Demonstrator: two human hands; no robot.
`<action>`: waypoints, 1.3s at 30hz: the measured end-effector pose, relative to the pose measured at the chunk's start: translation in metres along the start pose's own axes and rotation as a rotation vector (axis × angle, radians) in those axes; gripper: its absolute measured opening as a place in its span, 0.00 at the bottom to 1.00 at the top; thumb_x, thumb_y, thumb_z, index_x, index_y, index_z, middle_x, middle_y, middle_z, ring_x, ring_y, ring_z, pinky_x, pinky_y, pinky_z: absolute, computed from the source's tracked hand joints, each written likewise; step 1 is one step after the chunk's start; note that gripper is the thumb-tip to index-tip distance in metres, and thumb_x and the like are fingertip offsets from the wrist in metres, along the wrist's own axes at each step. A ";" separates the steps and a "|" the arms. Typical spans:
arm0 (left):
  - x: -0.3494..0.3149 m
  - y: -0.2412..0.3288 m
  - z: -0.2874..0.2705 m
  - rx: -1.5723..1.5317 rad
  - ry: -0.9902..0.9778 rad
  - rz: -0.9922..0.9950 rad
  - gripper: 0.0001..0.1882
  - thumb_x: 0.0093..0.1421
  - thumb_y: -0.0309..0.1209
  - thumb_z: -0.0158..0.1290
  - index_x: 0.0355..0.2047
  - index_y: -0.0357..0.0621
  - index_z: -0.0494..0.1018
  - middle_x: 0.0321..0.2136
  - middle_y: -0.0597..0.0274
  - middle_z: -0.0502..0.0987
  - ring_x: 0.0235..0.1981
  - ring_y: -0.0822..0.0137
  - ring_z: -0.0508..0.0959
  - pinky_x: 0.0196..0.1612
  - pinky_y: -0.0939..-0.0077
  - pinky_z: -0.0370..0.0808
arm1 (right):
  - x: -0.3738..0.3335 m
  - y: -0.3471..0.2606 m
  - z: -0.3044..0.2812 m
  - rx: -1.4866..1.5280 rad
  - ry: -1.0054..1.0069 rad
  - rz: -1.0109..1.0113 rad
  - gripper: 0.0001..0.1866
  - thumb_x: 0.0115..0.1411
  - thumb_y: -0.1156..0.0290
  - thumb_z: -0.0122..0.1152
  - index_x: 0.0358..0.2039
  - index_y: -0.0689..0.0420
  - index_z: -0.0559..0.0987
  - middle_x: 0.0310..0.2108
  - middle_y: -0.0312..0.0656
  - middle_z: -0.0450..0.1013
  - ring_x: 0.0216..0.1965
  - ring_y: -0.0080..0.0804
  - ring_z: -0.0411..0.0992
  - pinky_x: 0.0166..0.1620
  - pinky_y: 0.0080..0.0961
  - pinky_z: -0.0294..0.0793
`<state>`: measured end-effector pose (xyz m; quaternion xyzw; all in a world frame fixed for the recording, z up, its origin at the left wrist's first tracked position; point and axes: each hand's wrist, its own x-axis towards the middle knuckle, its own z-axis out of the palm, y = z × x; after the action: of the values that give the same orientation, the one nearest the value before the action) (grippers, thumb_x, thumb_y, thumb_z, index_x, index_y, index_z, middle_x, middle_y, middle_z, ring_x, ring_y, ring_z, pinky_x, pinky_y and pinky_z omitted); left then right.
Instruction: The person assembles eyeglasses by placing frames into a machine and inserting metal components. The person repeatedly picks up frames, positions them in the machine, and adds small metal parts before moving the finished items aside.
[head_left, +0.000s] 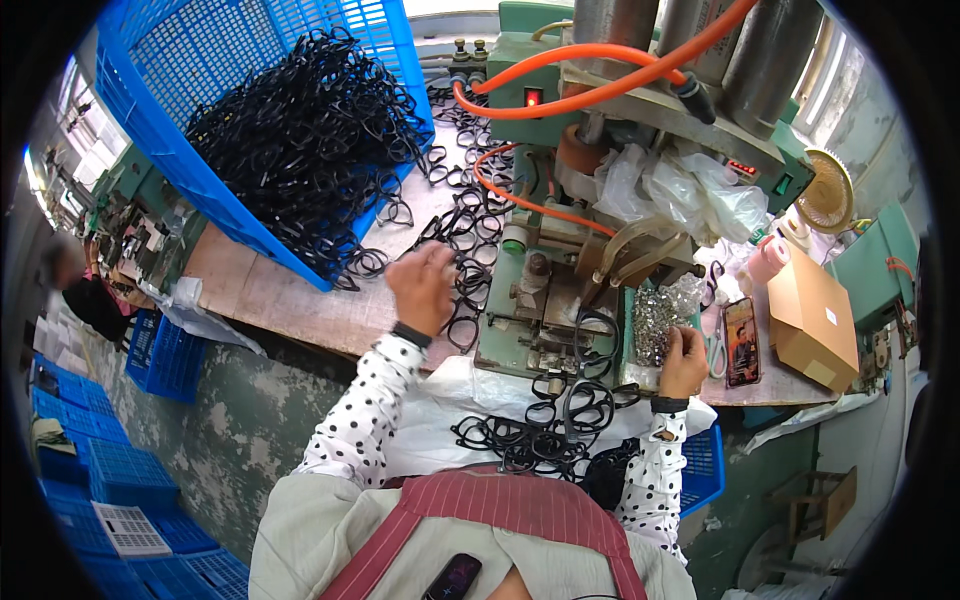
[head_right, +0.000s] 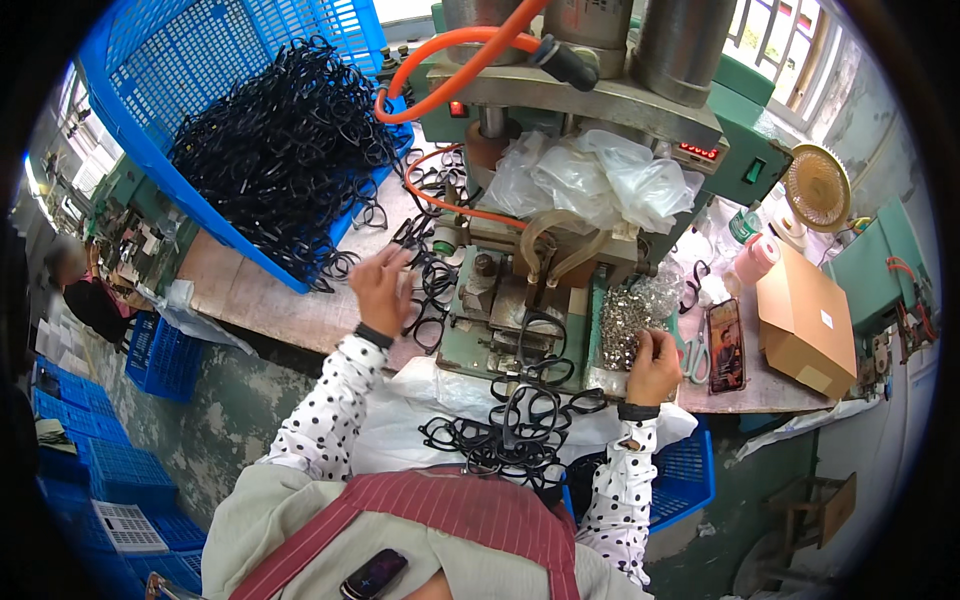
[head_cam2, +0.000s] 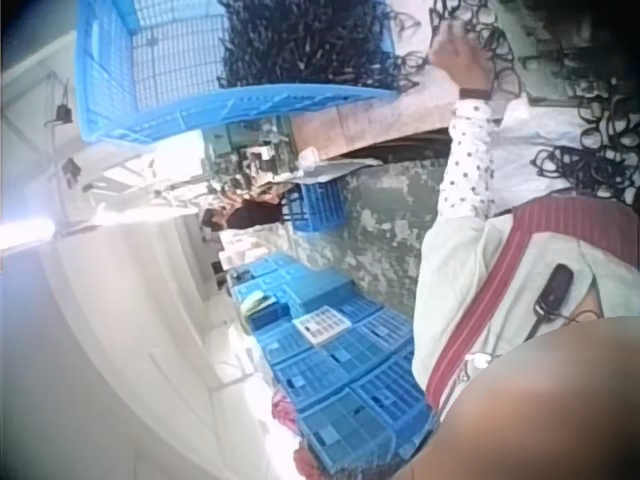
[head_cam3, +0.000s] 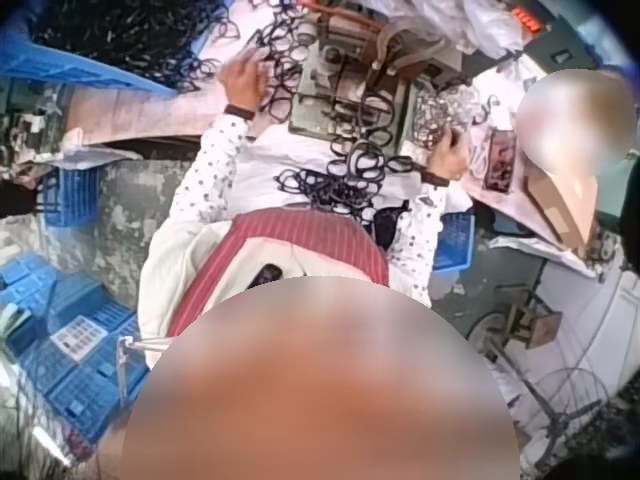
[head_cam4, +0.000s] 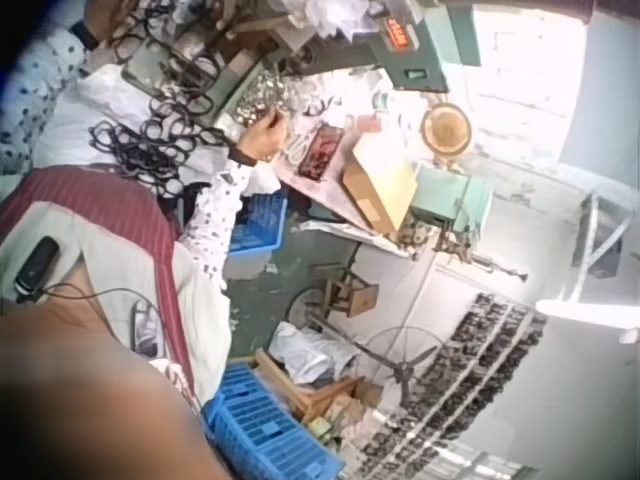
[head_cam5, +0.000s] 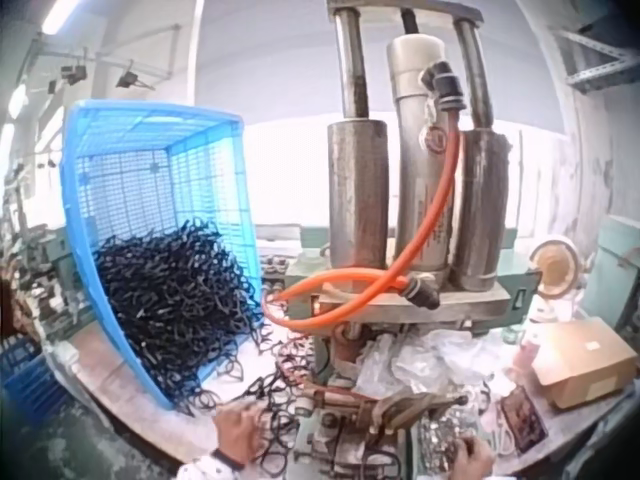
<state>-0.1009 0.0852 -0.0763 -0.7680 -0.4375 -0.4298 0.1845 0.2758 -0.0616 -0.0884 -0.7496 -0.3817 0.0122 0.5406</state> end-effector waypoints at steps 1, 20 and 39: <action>-0.011 -0.023 0.009 0.159 -0.114 -0.136 0.25 0.48 0.31 0.60 0.49 0.52 0.71 0.52 0.60 0.68 0.51 0.56 0.67 0.53 0.53 0.58 | 0.000 -0.001 0.001 0.033 -0.005 0.051 0.04 0.55 0.72 0.64 0.31 0.58 0.80 0.29 0.42 0.78 0.31 0.35 0.75 0.37 0.29 0.73; -0.037 -0.054 0.047 -0.133 -0.090 -0.589 0.10 0.51 0.38 0.61 0.26 0.46 0.77 0.38 0.60 0.77 0.45 0.58 0.73 0.51 0.64 0.65 | 0.001 -0.065 -0.002 0.211 -0.225 -0.071 0.07 0.52 0.78 0.62 0.33 0.59 0.83 0.29 0.39 0.78 0.29 0.26 0.73 0.35 0.21 0.70; 0.042 0.069 -0.054 -0.721 -0.068 -0.424 0.10 0.67 0.27 0.46 0.45 0.34 0.71 0.37 0.58 0.77 0.35 0.71 0.77 0.39 0.79 0.73 | -0.024 -0.158 0.023 0.602 -0.374 0.119 0.26 0.45 0.79 0.69 0.45 0.62 0.69 0.27 0.37 0.77 0.20 0.11 0.59 0.25 0.12 0.58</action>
<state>-0.0600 0.0334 -0.0048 -0.6900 -0.4133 -0.5584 -0.2031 0.1604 -0.0376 0.0219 -0.5624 -0.4090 0.2924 0.6564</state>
